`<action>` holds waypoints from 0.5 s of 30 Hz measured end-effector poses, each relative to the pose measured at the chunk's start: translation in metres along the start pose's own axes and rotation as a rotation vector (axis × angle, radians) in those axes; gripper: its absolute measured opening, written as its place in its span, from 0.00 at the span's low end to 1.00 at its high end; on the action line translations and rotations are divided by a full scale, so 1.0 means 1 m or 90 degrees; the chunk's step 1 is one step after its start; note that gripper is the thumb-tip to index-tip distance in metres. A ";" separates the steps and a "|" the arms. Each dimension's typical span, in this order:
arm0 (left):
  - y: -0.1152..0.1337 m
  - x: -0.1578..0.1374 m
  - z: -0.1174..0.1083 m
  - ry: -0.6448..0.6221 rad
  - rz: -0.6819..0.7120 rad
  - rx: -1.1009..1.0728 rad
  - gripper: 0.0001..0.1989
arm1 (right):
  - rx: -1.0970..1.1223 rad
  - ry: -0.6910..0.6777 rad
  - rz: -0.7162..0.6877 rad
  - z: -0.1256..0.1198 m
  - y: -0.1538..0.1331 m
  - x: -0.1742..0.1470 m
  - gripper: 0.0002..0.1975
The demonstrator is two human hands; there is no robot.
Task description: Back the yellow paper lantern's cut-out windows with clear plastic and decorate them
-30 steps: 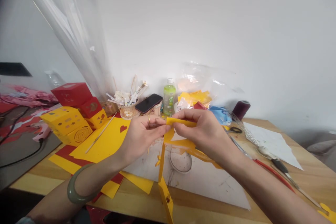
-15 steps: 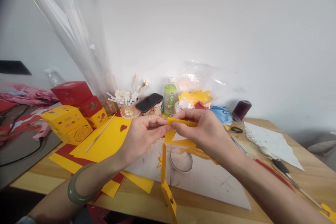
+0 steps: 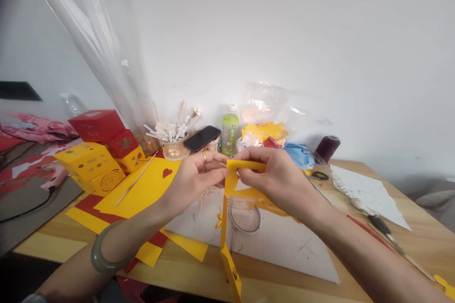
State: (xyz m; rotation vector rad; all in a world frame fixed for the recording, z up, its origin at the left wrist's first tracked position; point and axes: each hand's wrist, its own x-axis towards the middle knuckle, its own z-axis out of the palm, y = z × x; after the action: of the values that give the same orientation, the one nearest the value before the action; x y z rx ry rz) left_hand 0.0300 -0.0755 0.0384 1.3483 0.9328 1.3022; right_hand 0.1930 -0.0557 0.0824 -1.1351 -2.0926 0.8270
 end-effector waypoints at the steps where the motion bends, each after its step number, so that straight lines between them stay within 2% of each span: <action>1: 0.001 0.001 -0.001 -0.007 -0.011 0.004 0.06 | -0.010 -0.009 -0.009 0.000 0.001 0.000 0.07; 4: 0.002 0.005 -0.004 -0.001 -0.007 0.028 0.06 | -0.076 0.016 -0.098 0.000 0.004 0.000 0.07; 8: 0.002 0.008 -0.006 0.060 -0.005 0.015 0.06 | -0.258 0.218 -0.380 0.001 0.007 -0.003 0.09; 10: 0.003 0.008 -0.006 0.065 -0.012 -0.001 0.06 | -0.354 0.254 -0.476 0.003 0.009 -0.003 0.09; 15: 0.005 0.007 -0.002 0.053 -0.012 -0.042 0.06 | -0.468 0.225 -0.527 0.006 0.015 0.000 0.08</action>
State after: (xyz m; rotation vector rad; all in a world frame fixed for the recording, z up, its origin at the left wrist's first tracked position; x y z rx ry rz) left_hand 0.0281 -0.0694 0.0442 1.2393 0.9485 1.3725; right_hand 0.1962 -0.0506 0.0676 -0.5343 -2.2836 -0.5275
